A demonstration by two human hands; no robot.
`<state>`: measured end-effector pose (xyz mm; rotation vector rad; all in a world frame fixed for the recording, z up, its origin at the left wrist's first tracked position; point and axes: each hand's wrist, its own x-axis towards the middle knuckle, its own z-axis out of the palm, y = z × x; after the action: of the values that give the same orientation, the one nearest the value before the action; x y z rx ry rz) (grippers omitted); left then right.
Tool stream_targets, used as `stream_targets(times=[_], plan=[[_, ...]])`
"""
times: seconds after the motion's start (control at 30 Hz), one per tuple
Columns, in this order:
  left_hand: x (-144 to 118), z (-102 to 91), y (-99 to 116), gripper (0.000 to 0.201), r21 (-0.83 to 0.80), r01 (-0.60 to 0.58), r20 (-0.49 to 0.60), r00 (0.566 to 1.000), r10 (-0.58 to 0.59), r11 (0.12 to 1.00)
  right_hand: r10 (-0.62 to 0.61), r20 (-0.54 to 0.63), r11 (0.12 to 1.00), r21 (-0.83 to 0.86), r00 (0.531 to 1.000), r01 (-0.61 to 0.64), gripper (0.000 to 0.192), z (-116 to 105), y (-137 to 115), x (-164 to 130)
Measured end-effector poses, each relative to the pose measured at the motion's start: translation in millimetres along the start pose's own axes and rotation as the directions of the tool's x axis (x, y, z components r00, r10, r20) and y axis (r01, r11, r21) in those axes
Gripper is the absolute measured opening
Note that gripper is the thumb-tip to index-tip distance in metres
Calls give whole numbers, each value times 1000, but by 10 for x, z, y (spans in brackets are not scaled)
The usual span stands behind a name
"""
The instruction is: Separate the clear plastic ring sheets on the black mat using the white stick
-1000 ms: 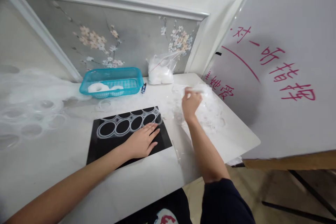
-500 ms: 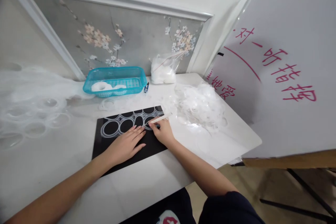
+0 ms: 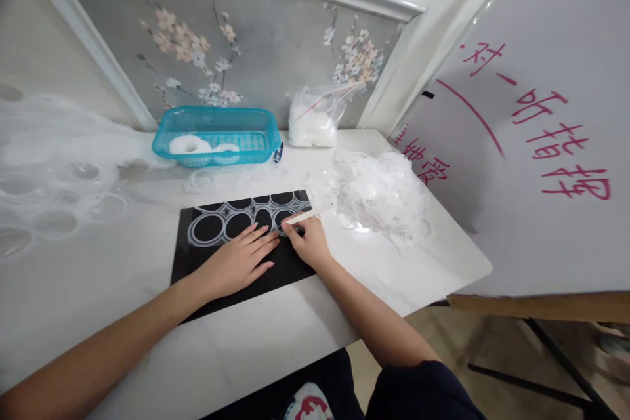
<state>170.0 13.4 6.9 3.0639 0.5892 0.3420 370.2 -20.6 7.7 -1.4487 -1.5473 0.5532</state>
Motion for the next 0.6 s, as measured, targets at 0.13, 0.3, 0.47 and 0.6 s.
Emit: stream_targets(times=[0.13,0.3,0.47,0.6], plan=[[-2,-3,4,45,7,5,0,1000,-5,1000,2,0,1000,-11,1000,-2,20,4,2,-6],[-7,-2,13,44,4,7,-1,1000,-7,1000,4,-1,1000,-21,1000,-4,22,16,2,-22],[-9,3,20,44,-13,15,0,1000,-15,1000,-20,10,997,-76,1000,21,21,-6,-8,-5],[-13,-16,29,44,-34,24,15,1000,-23,999,-53,11,985,-167,999,54,18,24,-30,-83]])
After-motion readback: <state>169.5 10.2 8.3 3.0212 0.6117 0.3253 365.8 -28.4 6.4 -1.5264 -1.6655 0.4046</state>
